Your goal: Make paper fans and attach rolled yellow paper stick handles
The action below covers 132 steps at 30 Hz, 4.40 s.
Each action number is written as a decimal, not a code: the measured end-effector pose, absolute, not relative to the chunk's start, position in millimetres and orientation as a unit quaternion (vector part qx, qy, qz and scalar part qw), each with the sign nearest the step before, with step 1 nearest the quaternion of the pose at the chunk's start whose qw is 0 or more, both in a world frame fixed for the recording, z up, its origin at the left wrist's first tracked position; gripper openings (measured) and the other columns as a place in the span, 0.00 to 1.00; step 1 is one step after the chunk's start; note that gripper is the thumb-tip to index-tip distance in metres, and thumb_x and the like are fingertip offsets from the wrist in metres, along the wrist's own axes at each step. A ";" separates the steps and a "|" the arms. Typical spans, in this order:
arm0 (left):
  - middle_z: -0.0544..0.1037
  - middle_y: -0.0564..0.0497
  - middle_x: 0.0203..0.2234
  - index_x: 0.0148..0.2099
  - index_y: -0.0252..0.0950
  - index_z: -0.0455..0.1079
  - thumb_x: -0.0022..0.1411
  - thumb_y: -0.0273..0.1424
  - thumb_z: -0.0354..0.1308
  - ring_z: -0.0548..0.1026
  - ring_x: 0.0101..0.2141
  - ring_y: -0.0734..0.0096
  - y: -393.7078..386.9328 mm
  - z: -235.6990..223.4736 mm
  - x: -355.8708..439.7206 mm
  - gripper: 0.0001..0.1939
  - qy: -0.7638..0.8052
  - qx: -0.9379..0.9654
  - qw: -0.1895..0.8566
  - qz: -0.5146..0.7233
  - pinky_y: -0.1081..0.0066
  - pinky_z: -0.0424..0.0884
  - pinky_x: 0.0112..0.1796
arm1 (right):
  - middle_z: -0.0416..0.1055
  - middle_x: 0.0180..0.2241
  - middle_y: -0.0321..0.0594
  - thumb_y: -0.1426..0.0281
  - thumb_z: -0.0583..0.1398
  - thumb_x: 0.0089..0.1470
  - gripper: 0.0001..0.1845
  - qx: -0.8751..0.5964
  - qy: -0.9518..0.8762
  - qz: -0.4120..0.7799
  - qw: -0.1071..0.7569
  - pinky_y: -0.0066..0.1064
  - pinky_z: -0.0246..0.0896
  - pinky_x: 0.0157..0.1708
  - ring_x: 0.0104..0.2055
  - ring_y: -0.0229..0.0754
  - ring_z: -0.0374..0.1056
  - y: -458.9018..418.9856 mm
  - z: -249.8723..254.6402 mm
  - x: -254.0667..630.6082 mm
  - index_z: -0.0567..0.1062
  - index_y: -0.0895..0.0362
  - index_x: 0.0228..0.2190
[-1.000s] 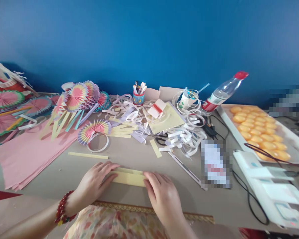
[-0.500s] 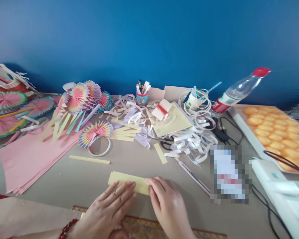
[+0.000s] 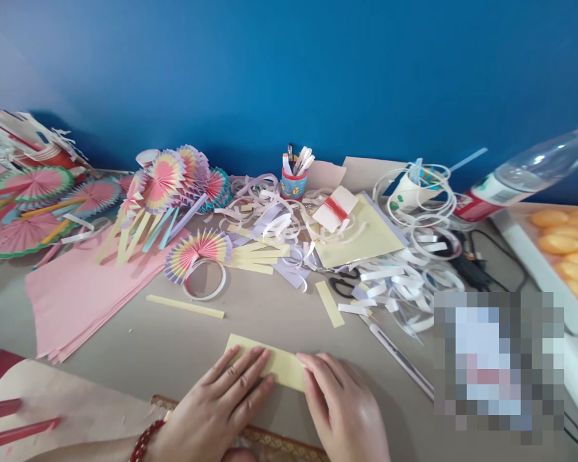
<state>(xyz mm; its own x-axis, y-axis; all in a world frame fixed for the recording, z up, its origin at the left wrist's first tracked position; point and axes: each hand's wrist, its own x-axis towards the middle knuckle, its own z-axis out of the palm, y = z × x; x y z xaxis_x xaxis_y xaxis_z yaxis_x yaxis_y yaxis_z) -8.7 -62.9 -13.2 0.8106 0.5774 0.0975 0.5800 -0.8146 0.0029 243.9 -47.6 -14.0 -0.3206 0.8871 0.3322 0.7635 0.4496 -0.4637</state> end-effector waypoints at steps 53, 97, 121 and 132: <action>0.66 0.36 0.63 0.63 0.31 0.66 0.64 0.59 0.45 0.53 0.67 0.45 -64.5 -19.3 -0.6 0.41 -0.319 -0.944 0.033 -0.077 0.47 0.41 0.65 | 0.69 0.53 0.50 0.71 0.54 0.65 0.19 -0.613 -0.753 0.007 0.239 0.42 0.65 0.46 0.50 0.51 0.68 -76.9 -15.1 228.2 0.71 0.52 0.55; 0.56 0.45 0.69 0.72 0.34 0.47 0.72 0.45 0.47 0.51 0.68 0.64 -37.6 -5.6 -41.2 0.34 -0.305 -0.952 0.024 -0.023 0.57 0.39 0.68 | 0.72 0.57 0.43 0.63 0.56 0.65 0.23 -0.467 -0.865 -0.031 0.180 0.41 0.67 0.48 0.53 0.49 0.67 -45.5 -16.9 241.0 0.68 0.53 0.60; 0.75 0.46 0.49 0.57 0.38 0.68 0.70 0.26 0.50 0.70 0.52 0.61 49.2 -8.0 -14.6 0.16 -0.388 -0.913 -0.010 -0.128 0.51 0.57 0.61 | 0.74 0.41 0.44 0.72 0.62 0.60 0.13 -0.408 -0.870 0.076 0.266 0.42 0.68 0.46 0.44 0.47 0.69 40.3 -14.6 225.9 0.73 0.56 0.47; 0.76 0.51 0.36 0.43 0.37 0.71 0.70 0.24 0.50 0.71 0.40 0.67 48.8 -11.1 -19.6 0.09 -0.341 -0.912 0.029 -0.228 0.55 0.59 0.58 | 0.72 0.34 0.42 0.76 0.55 0.64 0.08 -0.382 -0.860 0.097 0.325 0.36 0.64 0.39 0.37 0.44 0.67 41.3 -13.7 231.3 0.73 0.55 0.38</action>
<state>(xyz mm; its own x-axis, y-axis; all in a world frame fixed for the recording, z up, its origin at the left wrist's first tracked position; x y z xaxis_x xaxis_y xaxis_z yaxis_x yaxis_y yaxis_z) -19.6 48.8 -11.1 0.6635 0.6087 0.4350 0.6353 -0.7655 0.1020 231.3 41.3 -13.7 -0.4975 0.7194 0.4848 0.5937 0.6898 -0.4143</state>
